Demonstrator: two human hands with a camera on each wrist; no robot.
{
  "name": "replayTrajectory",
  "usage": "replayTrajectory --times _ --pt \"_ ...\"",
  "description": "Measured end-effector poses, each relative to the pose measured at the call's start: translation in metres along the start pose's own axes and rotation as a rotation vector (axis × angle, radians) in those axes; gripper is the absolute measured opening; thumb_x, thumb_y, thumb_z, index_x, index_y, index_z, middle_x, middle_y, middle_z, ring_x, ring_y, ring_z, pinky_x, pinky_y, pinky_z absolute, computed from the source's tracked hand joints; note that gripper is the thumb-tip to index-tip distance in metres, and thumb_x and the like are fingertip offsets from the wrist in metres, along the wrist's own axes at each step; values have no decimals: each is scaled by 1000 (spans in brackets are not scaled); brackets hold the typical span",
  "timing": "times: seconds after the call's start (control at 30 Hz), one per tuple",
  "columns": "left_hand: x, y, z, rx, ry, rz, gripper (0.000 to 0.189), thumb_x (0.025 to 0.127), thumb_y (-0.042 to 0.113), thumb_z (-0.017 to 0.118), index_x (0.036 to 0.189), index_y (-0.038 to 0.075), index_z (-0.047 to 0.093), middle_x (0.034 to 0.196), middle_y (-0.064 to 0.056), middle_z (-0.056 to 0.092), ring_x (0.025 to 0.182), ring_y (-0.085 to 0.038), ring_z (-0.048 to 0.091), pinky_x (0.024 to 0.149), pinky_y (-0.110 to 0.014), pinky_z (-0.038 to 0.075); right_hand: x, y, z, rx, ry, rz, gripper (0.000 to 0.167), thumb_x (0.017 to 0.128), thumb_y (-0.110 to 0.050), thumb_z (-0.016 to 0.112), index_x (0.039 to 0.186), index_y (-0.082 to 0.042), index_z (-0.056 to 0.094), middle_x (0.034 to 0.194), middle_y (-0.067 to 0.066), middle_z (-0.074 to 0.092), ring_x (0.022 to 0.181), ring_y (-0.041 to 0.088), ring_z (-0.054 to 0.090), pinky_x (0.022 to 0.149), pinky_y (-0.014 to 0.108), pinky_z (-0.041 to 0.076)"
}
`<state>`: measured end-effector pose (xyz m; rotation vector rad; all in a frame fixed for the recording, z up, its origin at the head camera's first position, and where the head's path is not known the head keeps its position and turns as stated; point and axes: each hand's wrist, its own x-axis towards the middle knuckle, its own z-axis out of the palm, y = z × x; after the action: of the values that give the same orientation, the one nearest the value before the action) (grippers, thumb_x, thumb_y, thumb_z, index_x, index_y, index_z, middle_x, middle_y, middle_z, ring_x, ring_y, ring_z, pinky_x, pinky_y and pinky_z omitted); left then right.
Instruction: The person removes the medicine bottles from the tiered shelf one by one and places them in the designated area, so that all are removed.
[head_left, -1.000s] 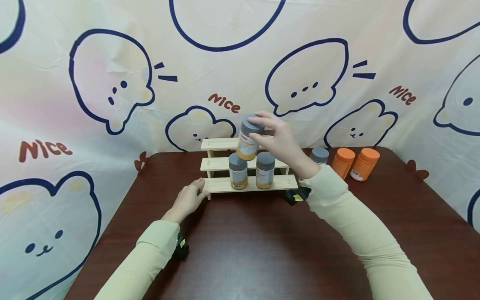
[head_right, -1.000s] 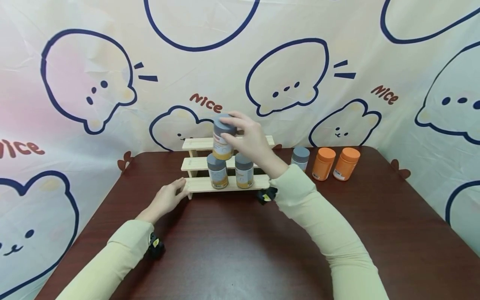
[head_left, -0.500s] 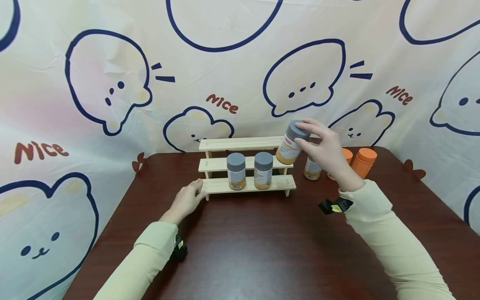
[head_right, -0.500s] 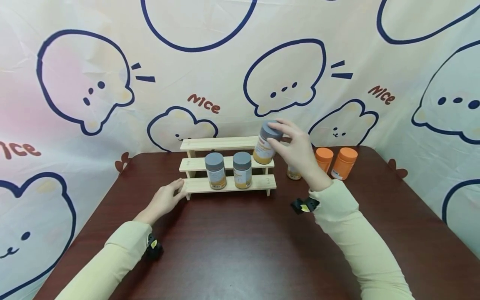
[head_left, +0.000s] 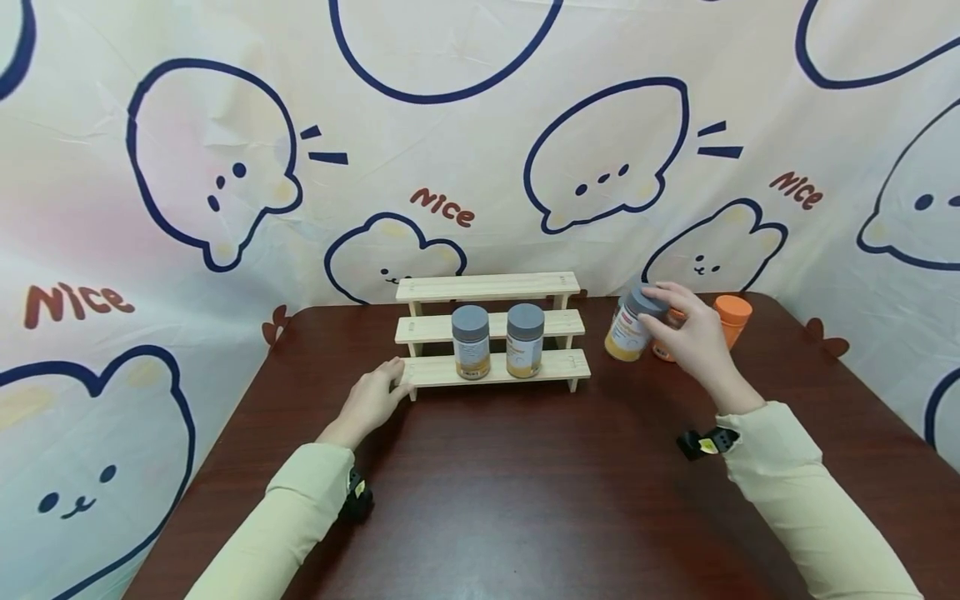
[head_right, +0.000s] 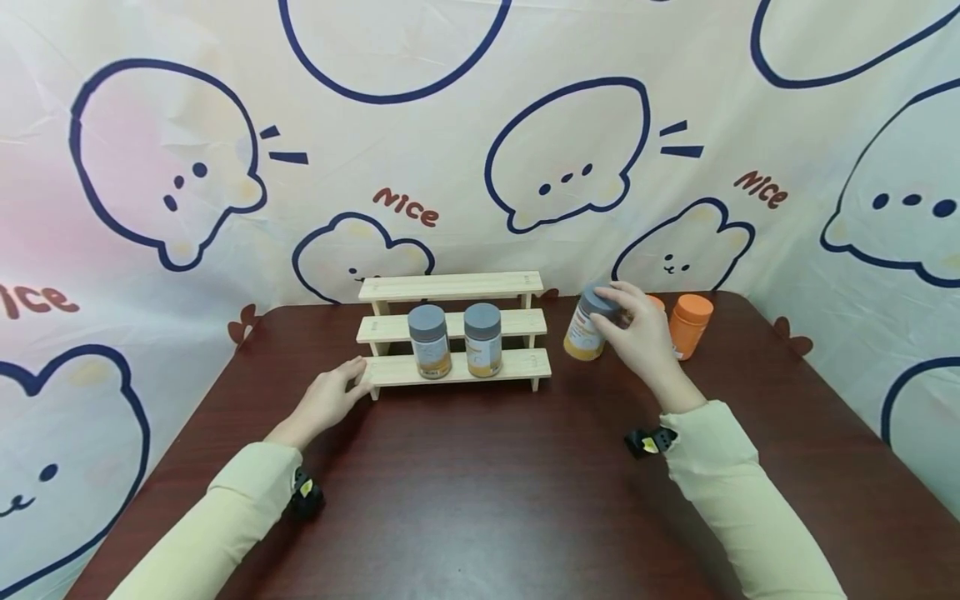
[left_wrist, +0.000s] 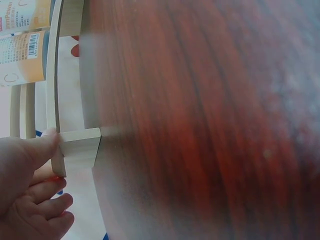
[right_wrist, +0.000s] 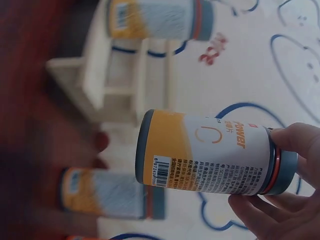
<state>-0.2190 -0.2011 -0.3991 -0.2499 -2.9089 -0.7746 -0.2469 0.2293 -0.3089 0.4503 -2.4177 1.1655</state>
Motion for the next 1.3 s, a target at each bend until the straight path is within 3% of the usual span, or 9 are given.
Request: replayTrajectory --times 0.07,0.13,0.2,0.23,0.3,0.43,0.57,0.7,1.3 --pt "0 -1 1 0 1 3 25 92 17 59 104 -4 59 138 -22 39 128 -37 33 99 -49 32 -4 11 1 -20 -11 10 40 87 -15 64 124 -1 57 131 17 46 113 34 47 87 51 43" --pt "0 -1 1 -1 5 8 27 91 17 59 109 -3 59 138 -23 39 128 -37 33 99 -50 31 -7 21 3 -39 -24 11 39 88 -15 64 123 0 57 131 19 45 112 36 48 86 53 43" --pt "0 -1 2 1 8 14 20 91 17 59 96 -2 60 138 -23 39 127 -37 34 99 -49 32 -10 31 5 -52 -40 14 38 88 -15 64 123 0 57 130 21 45 112 37 48 85 54 43" --pt "-1 -2 2 0 13 19 21 91 16 59 100 -3 60 137 -23 39 127 -37 34 99 -50 32 -12 35 6 -58 -46 17 38 88 -14 64 122 1 57 130 21 45 111 38 48 85 55 43" --pt "0 -2 2 6 16 25 19 91 16 60 92 -2 58 137 -24 40 127 -38 35 98 -50 33 -14 42 8 -70 -60 23 37 88 -13 63 121 0 58 131 22 45 112 38 47 86 55 42" --pt "-1 -2 1 9 17 27 22 91 15 60 103 -3 60 136 -24 40 126 -38 35 98 -51 32 -18 51 13 -81 -80 29 36 87 -9 64 120 0 58 130 23 45 112 40 48 85 56 42" --pt "0 -1 1 8 14 26 16 91 16 60 85 1 57 136 -24 40 126 -38 35 98 -51 33 -19 58 17 -99 -97 19 36 85 -6 65 120 1 58 128 24 44 109 41 48 84 57 43" --pt "0 -1 1 4 16 28 27 91 17 60 72 6 44 136 -24 41 125 -38 36 94 -50 37 -19 62 19 -124 -111 22 36 85 -4 65 120 1 58 128 25 44 109 40 48 84 56 43" --pt "1 -2 1 5 32 37 32 90 16 61 70 8 37 133 -24 43 124 -38 39 90 -48 39 -17 67 18 -136 -148 37 38 85 -6 64 122 0 55 130 26 41 112 41 43 85 58 41"
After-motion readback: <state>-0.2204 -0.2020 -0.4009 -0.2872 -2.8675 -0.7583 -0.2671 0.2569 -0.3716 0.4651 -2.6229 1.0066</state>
